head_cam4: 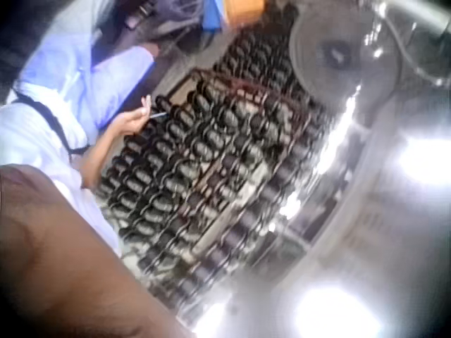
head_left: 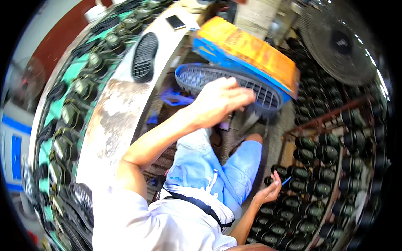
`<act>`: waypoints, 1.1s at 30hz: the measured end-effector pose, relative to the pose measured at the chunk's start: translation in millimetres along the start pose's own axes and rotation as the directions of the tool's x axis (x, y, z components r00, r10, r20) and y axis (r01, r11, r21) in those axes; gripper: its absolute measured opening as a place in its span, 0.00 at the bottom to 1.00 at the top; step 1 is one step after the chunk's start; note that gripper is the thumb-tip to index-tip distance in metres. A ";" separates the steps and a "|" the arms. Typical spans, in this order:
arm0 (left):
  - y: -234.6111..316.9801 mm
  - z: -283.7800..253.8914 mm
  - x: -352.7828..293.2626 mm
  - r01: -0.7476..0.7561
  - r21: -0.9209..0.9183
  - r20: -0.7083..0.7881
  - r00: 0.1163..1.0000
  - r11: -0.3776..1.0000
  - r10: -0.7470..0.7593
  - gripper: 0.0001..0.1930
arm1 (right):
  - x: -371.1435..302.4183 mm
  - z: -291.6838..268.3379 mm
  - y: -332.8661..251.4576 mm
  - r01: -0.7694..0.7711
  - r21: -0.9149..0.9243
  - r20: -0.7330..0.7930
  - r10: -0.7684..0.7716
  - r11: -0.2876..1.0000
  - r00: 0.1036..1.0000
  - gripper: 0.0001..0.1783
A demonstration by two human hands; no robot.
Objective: The person applies adhesive along the edge of the shoe sole using a fine brush, repeatedly picking up shoes from a rack, placing them on a work stand to apply the glue, and then returning them to the rack.
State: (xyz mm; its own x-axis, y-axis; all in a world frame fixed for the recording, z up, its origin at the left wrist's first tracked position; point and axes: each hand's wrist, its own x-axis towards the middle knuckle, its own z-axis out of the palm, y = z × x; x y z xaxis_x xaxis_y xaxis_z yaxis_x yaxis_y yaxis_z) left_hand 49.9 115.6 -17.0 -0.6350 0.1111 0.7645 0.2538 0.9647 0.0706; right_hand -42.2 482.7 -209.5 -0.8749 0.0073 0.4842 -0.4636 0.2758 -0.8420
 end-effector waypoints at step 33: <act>-52.3 -194.2 -230.8 0.614 0.466 -0.410 0.788 0.637 -0.459 0.07 | -55.1 406.8 -282.4 0.364 0.624 0.572 -0.721 0.692 0.390 0.42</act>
State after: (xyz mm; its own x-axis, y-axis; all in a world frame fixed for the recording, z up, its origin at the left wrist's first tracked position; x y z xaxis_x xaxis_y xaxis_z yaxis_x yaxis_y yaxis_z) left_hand 324.9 -6.9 -72.6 -0.3179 -0.4532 0.8328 -0.5683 0.7942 0.2153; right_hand 80.1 13.4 -95.1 -0.0870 -0.7460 0.6603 -0.7261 -0.4063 -0.5547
